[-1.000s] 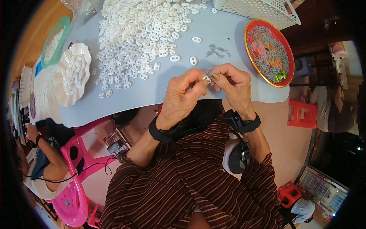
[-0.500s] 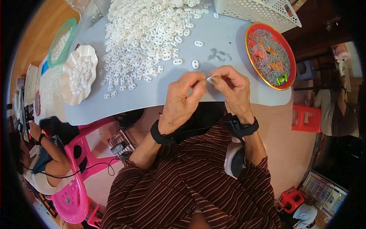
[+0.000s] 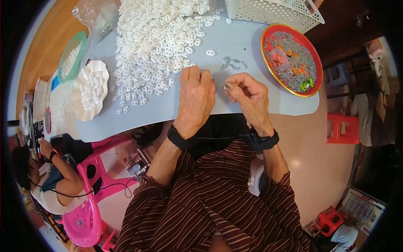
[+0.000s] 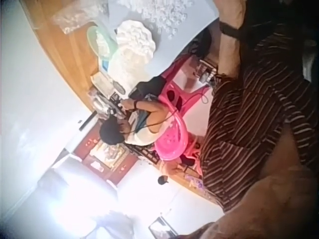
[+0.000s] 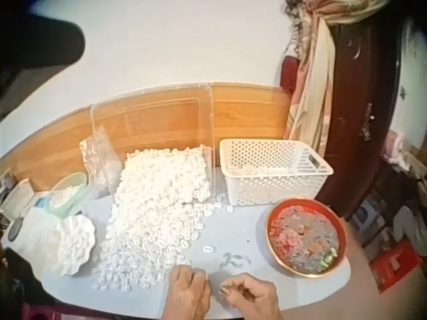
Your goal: The person picks up a white plastic piece and a small metal pin by hand, inserts the pin into the piece, and places the assembled unit onto the table, repeating the process.
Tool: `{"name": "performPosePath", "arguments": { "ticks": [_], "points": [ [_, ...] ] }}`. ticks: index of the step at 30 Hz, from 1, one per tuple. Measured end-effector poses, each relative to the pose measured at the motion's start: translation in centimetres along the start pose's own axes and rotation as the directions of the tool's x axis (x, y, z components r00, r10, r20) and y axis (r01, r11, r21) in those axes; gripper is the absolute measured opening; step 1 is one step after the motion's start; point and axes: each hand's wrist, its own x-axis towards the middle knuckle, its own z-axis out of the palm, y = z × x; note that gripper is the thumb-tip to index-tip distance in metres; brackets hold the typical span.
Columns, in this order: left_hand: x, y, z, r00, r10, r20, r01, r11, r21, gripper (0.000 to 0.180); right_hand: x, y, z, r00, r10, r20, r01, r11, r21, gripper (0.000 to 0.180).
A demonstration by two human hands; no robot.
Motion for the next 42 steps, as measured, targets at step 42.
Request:
{"name": "performPosePath", "arguments": {
  "ticks": [42],
  "points": [
    [-0.5,2.0,0.2,0.886,-0.336,0.320,0.406,0.227,-0.886,0.016,-0.1,0.6,0.3,0.998,-0.056,0.002,0.052,0.947,0.317,0.018]
  ]
}}
